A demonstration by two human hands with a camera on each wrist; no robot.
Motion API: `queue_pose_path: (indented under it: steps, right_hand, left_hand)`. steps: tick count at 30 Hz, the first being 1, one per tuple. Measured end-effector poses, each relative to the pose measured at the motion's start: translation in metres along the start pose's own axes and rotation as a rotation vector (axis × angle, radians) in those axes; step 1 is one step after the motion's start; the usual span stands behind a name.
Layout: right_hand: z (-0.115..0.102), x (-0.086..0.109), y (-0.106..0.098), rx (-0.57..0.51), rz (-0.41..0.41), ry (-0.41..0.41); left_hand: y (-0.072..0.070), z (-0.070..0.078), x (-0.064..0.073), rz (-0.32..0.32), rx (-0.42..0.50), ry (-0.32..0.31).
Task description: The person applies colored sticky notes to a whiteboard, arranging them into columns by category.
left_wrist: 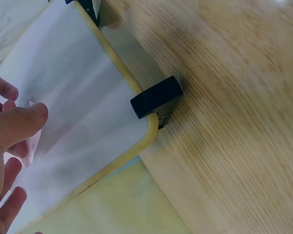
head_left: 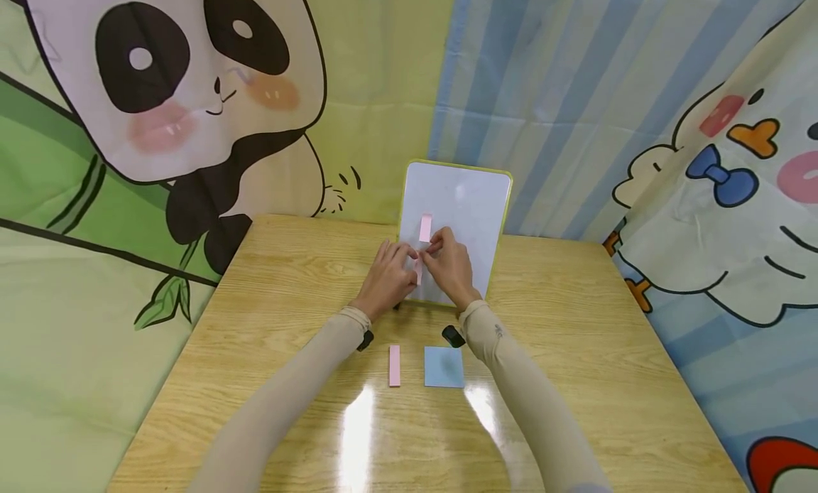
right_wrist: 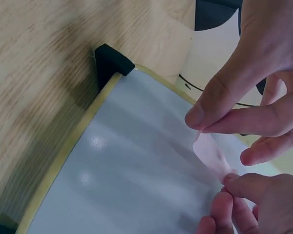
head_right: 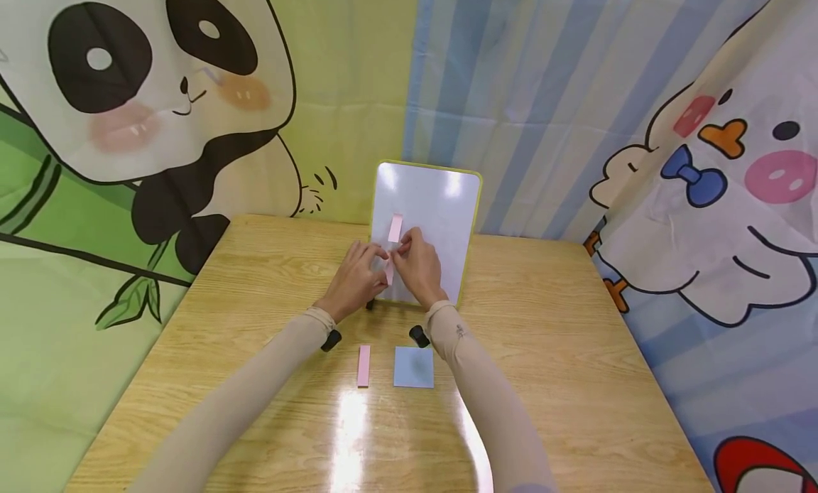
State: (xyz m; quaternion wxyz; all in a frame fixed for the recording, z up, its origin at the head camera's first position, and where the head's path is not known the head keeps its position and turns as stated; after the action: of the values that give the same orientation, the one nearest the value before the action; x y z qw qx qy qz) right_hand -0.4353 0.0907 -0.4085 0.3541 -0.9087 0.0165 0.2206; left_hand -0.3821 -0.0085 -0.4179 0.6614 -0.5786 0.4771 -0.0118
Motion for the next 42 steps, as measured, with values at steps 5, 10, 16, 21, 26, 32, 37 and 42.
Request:
queue_pose_path:
  steps: [5, 10, 16, 21, 26, 32, 37, 42]
  right_hand:
    - [-0.001, -0.002, -0.002, 0.038, 0.034, -0.021]
    - [0.000, -0.006, -0.005, 0.074, 0.058, -0.015]
    - [-0.005, -0.009, -0.005, 0.108, 0.051, -0.020]
    - [-0.004, -0.011, -0.006, 0.140, 0.069, -0.009]
    - [-0.001, -0.012, -0.007, 0.136, 0.077, 0.006]
    - [0.000, -0.012, -0.007, 0.120, 0.082, 0.013]
    - [-0.001, -0.014, -0.007, 0.108, 0.091, 0.013]
    - [-0.002, -0.016, -0.008, 0.098, 0.091, 0.022]
  left_hand:
    - [0.002, -0.003, -0.004, -0.006, -0.032, -0.007]
    - [0.003, -0.004, -0.007, 0.005, -0.059, -0.014]
    - [0.005, -0.004, -0.009, -0.002, -0.077, -0.027]
    - [0.008, -0.004, -0.010, 0.003, -0.071, -0.023]
    - [0.007, -0.003, -0.010, 0.011, -0.072, -0.023]
    - [0.008, -0.003, -0.010, 0.016, -0.084, -0.020]
    - [0.009, -0.003, -0.010, 0.013, -0.079, -0.019]
    - [0.010, -0.003, -0.010, 0.025, -0.080, -0.018]
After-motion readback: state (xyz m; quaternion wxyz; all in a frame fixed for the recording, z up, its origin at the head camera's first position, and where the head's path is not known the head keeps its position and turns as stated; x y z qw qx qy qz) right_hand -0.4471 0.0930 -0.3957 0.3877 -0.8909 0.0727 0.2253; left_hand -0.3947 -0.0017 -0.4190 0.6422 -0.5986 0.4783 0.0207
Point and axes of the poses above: each hand's wrist, its own x-axis away from the middle knuckle, its own y-axis out of the palm, z = x × y, the point moved 10 cm from there along -x, towards the middle knuckle, and after that the axes turned 5 degrees about -x, right-handed, at the moved point
